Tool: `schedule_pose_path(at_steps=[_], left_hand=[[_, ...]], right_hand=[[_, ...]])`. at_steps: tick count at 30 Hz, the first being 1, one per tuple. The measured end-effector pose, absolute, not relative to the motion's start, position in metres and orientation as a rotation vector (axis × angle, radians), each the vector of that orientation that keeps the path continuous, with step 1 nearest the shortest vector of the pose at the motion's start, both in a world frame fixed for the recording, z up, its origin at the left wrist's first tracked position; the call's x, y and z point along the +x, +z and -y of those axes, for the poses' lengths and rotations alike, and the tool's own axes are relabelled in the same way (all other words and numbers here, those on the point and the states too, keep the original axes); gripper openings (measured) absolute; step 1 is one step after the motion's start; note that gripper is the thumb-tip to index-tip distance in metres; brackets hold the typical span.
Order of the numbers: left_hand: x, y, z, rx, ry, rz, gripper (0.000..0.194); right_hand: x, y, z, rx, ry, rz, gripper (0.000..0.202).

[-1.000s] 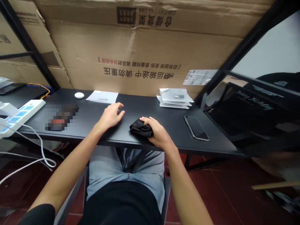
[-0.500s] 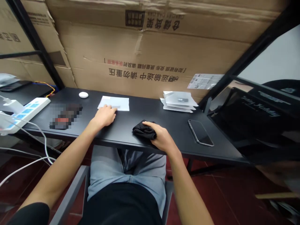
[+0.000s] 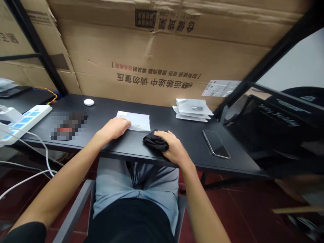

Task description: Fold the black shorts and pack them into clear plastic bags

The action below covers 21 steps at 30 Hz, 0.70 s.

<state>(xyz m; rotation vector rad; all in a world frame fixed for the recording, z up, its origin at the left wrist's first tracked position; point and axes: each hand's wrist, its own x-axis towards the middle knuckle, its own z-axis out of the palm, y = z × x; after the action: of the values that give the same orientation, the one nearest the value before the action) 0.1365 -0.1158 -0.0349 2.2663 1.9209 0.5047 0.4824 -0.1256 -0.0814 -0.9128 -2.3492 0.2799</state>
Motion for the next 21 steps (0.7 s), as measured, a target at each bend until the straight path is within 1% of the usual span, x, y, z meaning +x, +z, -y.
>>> schedule_pose_path(at_steps=[3,4,7,11,17,21], left_hand=[[0.147,-0.036,0.119,2.473,0.284,-1.849,0.034],[0.151,-0.037,0.12,2.523,0.261,-1.829,0.035],[0.16,-0.043,0.121,2.616,0.256,-1.796,0.037],[0.165,-0.053,0.122,2.593,0.273,-1.854,0.046],[0.177,-0.051,0.128,2.576,0.199,-1.866,0.046],[0.193,-0.042,0.135,2.586,0.115,-1.846,0.048]], right_hand=[[0.482,-0.081,0.127,-0.922,0.26,2.339,0.076],[0.482,-0.081,0.128,-0.93,0.256,2.332,0.075],[0.481,-0.079,0.13,-0.963,0.259,2.302,0.066],[0.483,-0.075,0.13,-0.929,0.284,2.222,0.053],[0.489,-0.063,0.14,-0.79,0.259,1.988,0.044],[0.478,-0.055,0.159,-0.592,0.242,1.869,0.048]])
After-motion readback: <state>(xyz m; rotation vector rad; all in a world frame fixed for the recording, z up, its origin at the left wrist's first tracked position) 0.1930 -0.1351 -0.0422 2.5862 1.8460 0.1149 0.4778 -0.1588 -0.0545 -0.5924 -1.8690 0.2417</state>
